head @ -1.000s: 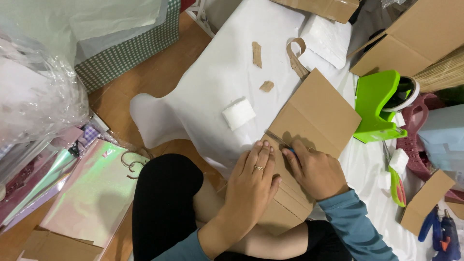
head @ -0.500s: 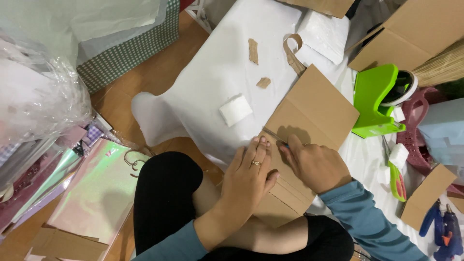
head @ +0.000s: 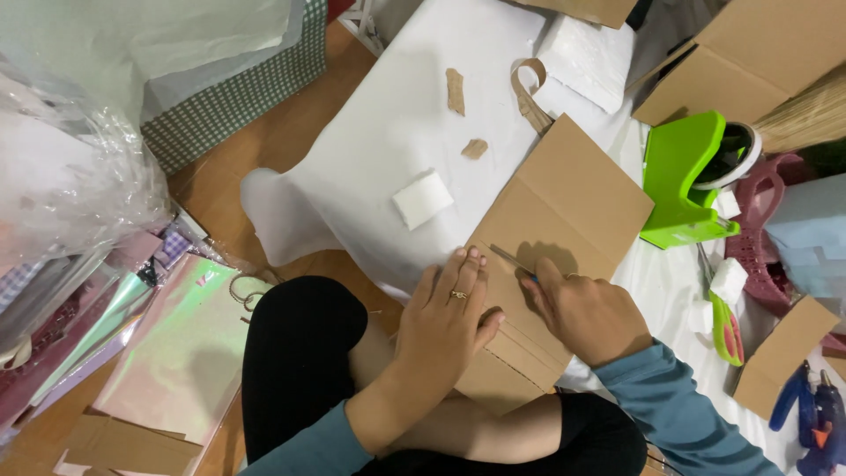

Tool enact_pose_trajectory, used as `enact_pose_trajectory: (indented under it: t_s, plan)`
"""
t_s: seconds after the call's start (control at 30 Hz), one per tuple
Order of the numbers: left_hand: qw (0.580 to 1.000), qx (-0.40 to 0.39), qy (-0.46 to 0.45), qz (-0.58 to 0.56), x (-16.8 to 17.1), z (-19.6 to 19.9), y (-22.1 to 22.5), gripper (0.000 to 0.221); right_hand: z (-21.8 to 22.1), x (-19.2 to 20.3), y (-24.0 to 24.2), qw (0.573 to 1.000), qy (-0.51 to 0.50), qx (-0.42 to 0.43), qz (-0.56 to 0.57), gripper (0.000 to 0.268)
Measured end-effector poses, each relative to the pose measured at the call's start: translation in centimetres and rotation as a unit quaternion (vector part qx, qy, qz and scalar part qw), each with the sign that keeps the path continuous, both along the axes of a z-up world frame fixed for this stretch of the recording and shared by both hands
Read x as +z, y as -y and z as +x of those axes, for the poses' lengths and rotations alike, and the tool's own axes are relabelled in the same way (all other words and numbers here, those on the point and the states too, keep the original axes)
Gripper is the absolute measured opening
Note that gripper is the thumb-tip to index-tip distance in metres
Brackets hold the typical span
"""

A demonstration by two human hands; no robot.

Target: Cutting cardboard with a utility knife and assembling pieces using a hot glue gun.

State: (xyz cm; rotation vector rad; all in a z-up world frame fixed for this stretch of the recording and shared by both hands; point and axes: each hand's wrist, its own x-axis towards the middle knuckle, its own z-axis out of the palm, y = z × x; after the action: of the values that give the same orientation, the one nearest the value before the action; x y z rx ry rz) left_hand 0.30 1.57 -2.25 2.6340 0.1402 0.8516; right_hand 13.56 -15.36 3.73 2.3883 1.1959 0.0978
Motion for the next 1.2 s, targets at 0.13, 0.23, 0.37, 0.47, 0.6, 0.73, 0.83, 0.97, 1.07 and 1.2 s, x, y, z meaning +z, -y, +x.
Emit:
enact_pose_trajectory:
  t_s: [0.13,0.23,0.37,0.47,0.6,0.73,0.83,0.97,1.07,1.2]
  plan:
    - [0.999,0.007,-0.013,0.031,0.5,-0.1,-0.2,0.056,0.0,0.0,0.2,1.000,0.013,0.012,0.005,0.036]
    - [0.998,0.027,-0.018,0.050,-0.1,0.0,0.2,0.059,0.0,-0.1,0.5,1.000,0.017,0.021,0.010,0.036]
    - [0.998,0.029,-0.024,0.049,-0.3,0.1,0.3,0.061,0.0,-0.2,1.3,1.000,0.017,0.015,0.011,0.035]
    - [0.999,0.022,-0.022,0.043,-0.2,0.1,0.2,0.060,-0.1,-0.5,2.4,1.000,0.012,0.002,0.010,0.036]
    - [0.998,0.021,-0.027,0.050,0.4,-0.1,-0.1,0.059,-0.3,-0.5,3.5,1.000,0.005,-0.010,-0.003,0.037]
    - [0.999,0.011,-0.015,0.039,-0.1,0.1,0.0,0.059,-0.4,-0.3,4.4,0.999,-0.030,-0.037,-0.002,0.037]
    - [0.999,0.012,-0.011,0.043,0.0,0.0,-0.1,0.056,-0.4,-0.6,5.5,0.998,-0.034,-0.049,-0.006,0.035]
    - [0.999,0.008,0.029,0.014,-0.9,0.4,0.2,0.054,-0.9,0.9,5.3,0.992,-0.078,-0.094,-0.018,0.034]
    - [0.999,0.007,0.040,0.010,-1.4,0.6,0.3,0.058,-1.2,2.1,4.8,0.982,-0.125,-0.138,-0.015,0.031]
    - [0.999,0.012,0.038,0.025,-1.4,0.5,0.2,0.058,-1.2,1.7,6.3,0.985,-0.119,-0.126,-0.020,0.031]
